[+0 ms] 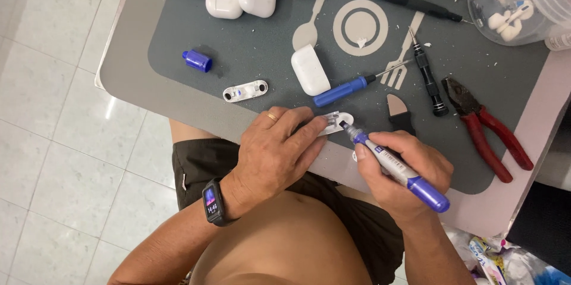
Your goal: Marking and assembling small plastic components for earbud cases using a marker and prying tools.
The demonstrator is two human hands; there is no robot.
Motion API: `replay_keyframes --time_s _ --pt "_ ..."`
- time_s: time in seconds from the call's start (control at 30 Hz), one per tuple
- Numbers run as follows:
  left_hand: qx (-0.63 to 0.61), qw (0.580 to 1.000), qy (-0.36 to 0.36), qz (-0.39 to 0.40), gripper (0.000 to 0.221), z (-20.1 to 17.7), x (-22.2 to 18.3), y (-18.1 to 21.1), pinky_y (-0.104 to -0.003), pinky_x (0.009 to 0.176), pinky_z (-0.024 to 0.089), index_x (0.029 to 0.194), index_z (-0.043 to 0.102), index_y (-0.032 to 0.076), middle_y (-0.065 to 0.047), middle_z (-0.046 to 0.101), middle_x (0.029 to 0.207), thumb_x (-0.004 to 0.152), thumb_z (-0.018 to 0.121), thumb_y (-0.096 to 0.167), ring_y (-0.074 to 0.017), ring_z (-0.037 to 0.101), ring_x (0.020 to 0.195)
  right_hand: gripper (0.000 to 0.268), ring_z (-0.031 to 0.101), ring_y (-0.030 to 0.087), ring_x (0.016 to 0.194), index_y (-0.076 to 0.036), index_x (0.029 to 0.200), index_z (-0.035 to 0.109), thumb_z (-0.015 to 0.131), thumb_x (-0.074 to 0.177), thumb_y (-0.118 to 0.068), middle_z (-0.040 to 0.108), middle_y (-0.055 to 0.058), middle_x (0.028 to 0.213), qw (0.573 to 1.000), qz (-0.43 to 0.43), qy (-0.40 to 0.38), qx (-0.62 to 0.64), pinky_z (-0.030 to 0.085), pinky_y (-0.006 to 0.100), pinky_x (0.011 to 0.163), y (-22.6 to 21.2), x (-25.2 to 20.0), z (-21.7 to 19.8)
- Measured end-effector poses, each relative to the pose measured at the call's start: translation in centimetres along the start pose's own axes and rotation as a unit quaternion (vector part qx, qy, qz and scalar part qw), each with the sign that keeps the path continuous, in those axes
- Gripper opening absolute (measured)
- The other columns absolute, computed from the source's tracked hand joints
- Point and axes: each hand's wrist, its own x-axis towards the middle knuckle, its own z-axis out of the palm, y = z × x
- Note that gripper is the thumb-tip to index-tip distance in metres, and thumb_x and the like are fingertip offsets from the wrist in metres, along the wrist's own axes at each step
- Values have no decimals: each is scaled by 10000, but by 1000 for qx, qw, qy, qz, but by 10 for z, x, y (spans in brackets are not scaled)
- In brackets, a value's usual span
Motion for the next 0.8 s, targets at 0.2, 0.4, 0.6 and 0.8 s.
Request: replay_keyframes --time_s 0.2,0.4,0.6,0.8 --pt "1 1000 -8 1 203 0 0 -1 -405 721 498 1186 656 67 -90 646 1088 1021 709 174 -280 565 804 162 687 214 646 1 977 696 826 887 -33 735 107 827 999 -49 -5 -20 543 324 608 0 2 3" --pt "-2 1000 -13 -1 212 1 -1 -2 -407 710 487 1200 654 71 -91 643 1098 1026 705 179 -283 546 795 169 679 222 644 -3 980 699 843 900 -42 727 106 820 997 -69 6 -26 539 337 613 0 3 6" --pt "-9 1000 -8 -2 206 1 0 -2 -400 721 490 1190 658 60 -94 641 1095 1025 703 175 -276 541 798 166 689 215 660 13 1002 682 825 918 7 730 117 838 995 -99 -9 -23 541 322 614 -7 11 3" --pt "-15 1000 -7 5 205 2 -1 -3 -402 722 485 1185 654 48 -106 634 1092 1026 704 167 -280 529 792 155 702 226 704 30 988 687 809 897 57 734 139 872 991 -136 -9 -3 575 331 672 -9 15 6"
